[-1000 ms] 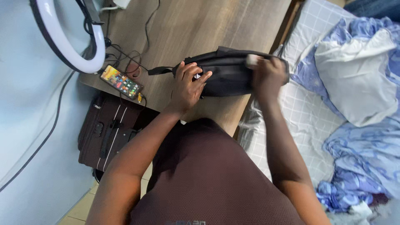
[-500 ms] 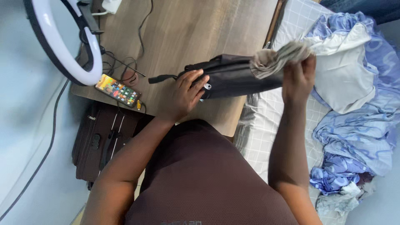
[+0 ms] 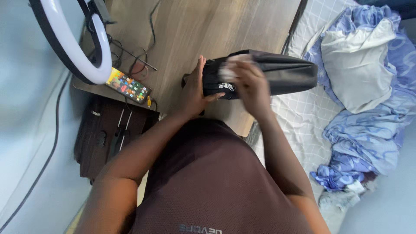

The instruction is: The person wipes a desk with a cloth, then retrieves a black bag from a shelf and places it on the desk. They repeatedly dip the cloth into a bucket of water, wring it, and wipe the bag's exterior surfaces.

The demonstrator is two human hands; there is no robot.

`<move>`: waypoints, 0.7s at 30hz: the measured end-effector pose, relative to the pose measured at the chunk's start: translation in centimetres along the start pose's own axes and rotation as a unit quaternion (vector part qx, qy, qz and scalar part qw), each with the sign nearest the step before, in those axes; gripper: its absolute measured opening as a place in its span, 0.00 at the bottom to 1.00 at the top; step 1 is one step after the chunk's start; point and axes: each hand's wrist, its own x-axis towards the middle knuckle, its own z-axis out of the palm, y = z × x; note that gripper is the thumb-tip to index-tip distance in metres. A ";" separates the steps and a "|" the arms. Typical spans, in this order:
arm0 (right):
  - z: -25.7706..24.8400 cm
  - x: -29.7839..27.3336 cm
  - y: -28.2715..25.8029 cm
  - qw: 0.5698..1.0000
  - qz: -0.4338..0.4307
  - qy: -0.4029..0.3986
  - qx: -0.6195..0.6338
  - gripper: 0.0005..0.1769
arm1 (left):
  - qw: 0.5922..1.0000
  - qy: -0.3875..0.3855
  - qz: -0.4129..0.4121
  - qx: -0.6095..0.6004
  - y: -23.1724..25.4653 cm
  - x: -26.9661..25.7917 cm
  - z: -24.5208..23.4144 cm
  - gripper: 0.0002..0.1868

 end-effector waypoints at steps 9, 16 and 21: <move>-4.8 2.2 -0.4 0.997 0.075 0.020 0.019 0.15 | 0.999 0.014 0.031 -0.007 -0.9 -1.4 0.9 0.62; 1.2 4.2 0.6 0.987 -0.030 -0.041 -0.151 0.10 | 0.999 0.021 -0.025 -0.010 -0.9 -1.1 1.8 0.62; 2.2 4.8 -0.6 0.971 -0.075 -0.112 -0.197 0.09 | 0.995 0.019 0.011 -0.093 0.2 -1.1 0.7 0.60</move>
